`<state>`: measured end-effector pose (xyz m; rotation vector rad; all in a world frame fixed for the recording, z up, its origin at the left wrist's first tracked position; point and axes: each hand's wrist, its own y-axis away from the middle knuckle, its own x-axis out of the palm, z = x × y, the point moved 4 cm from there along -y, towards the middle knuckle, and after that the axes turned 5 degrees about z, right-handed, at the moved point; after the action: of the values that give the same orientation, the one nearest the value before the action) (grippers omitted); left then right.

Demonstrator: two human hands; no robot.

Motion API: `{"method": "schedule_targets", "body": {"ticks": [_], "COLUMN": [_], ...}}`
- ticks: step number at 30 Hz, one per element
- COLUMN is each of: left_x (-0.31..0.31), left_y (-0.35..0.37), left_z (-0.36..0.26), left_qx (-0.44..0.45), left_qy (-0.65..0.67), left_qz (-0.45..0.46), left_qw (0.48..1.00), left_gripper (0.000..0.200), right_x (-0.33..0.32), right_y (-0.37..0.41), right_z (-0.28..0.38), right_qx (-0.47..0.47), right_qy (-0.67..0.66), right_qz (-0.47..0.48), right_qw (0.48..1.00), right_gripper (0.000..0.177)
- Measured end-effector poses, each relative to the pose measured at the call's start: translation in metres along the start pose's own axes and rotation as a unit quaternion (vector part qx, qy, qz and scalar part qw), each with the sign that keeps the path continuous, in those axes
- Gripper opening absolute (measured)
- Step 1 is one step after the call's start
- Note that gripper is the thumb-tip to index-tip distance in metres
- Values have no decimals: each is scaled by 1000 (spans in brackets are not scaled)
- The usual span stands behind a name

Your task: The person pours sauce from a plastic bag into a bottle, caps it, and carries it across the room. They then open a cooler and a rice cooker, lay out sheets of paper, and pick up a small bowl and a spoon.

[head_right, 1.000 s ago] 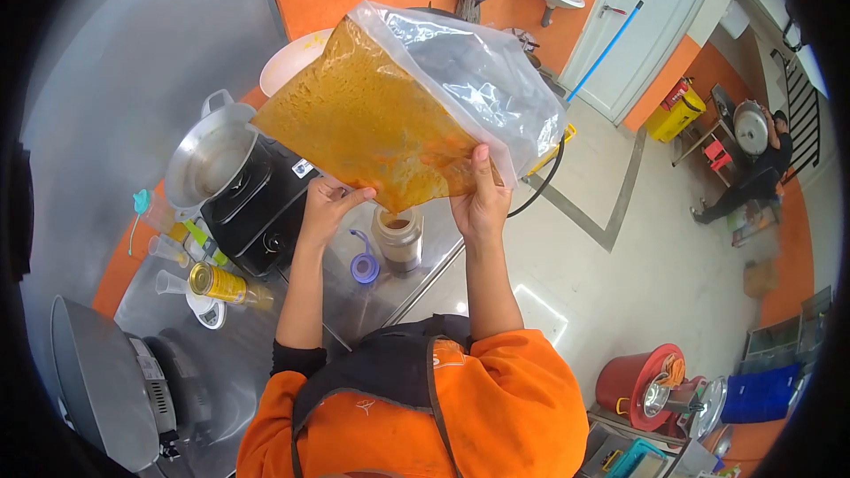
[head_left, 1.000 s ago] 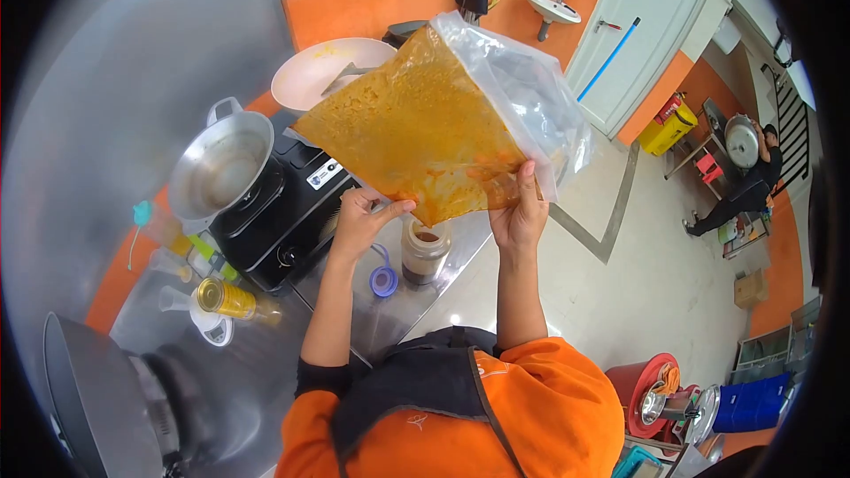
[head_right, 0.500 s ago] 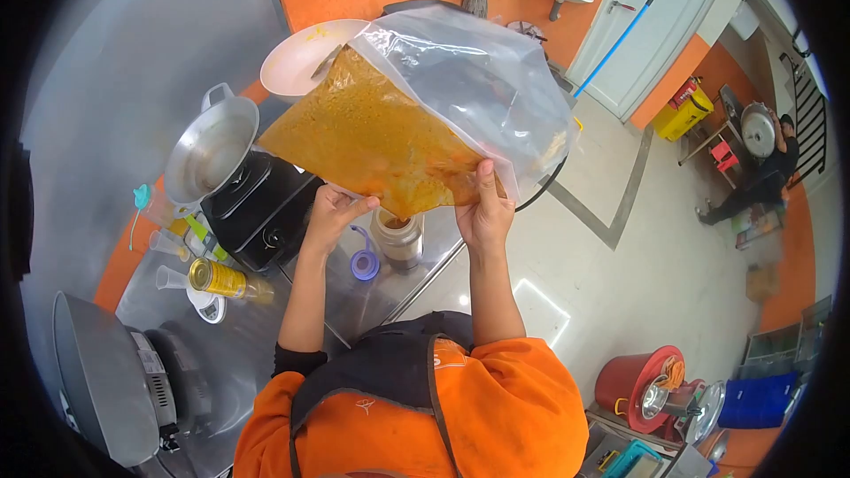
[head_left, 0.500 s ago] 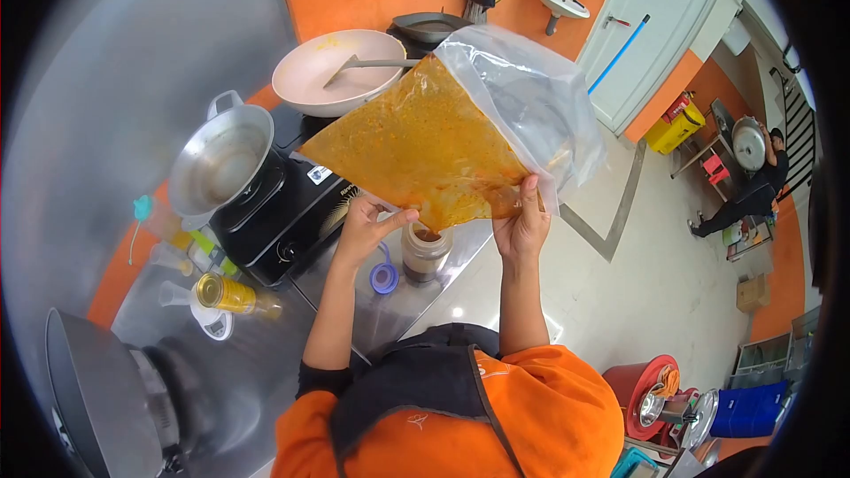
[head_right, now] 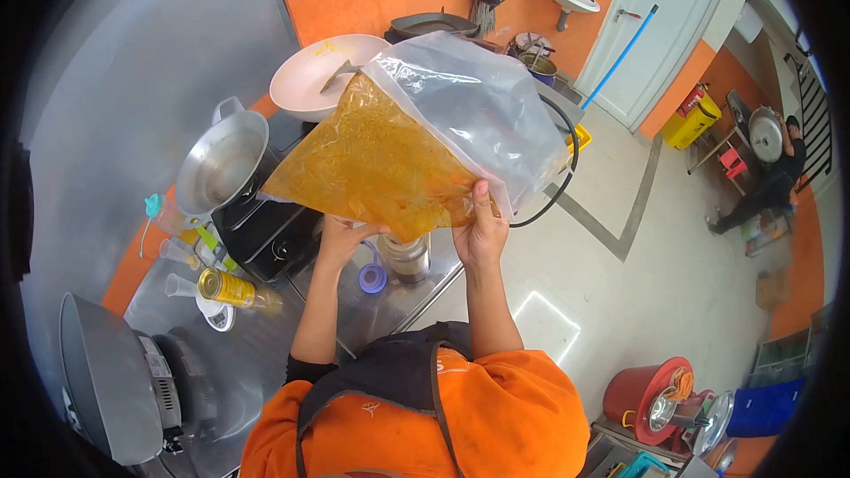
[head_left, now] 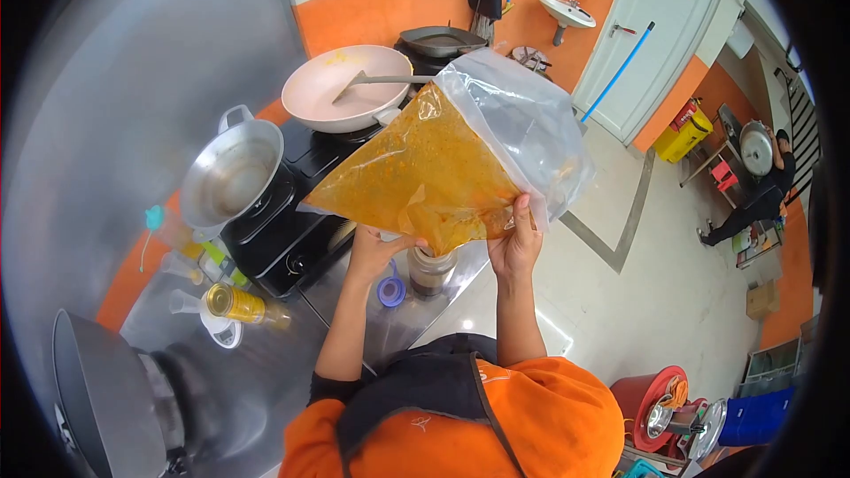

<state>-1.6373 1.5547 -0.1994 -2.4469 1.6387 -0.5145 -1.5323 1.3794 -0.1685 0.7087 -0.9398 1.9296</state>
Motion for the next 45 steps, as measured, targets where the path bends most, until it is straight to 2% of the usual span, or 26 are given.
{"method": "schedule_targets", "body": {"ticks": [2,4,8,10,11,13,16,22,26,29,34,40,45], "left_x": [-17,-25,-20,-11,-9,-10,-10,-1,-6,-8,-5,0,2], "left_y": [1,5,10,9,8,4,-3,-11,-11,-10,-10,-9,-3], "left_z": [12,16,0,-15,-14,-5,-3,-9,-6,-9,-19,-30,-24], "left_qx": [19,19,19,55,57,-6,44,58,60,48,93,122,116], "left_qy": [-17,-126,-144,28,27,102,47,88,71,33,-49,-88,18], "left_qz": [31,152,143,66,63,21,34,-16,2,7,14,3,14], "left_qw": [999,980,979,996,996,995,997,994,996,998,994,989,993], "left_gripper": [36,37,35,29,29,28,26,25,26,23,14,13,17], "right_x": [0,4,2,-2,-1,0,0,2,0,0,-2,-4,-3], "right_y": [0,-1,-3,-2,-3,-3,-3,-2,-3,-5,-9,-12,-11], "right_z": [1,5,3,2,2,2,3,4,5,5,7,6,4], "right_qx": [0,8,2,-1,0,2,-7,-7,-9,-22,-53,-52,-49], "right_qy": [-5,-14,-26,-28,-28,-28,-19,-6,-9,-10,-2,-18,-39], "right_qz": [-4,4,17,-1,2,15,25,10,-1,11,44,15,6], "right_qw": [1000,1000,1000,1000,1000,1000,999,1000,1000,1000,998,998,998], "right_gripper": [32,33,33,32,32,32,33,35,36,36,30,30,32]}}
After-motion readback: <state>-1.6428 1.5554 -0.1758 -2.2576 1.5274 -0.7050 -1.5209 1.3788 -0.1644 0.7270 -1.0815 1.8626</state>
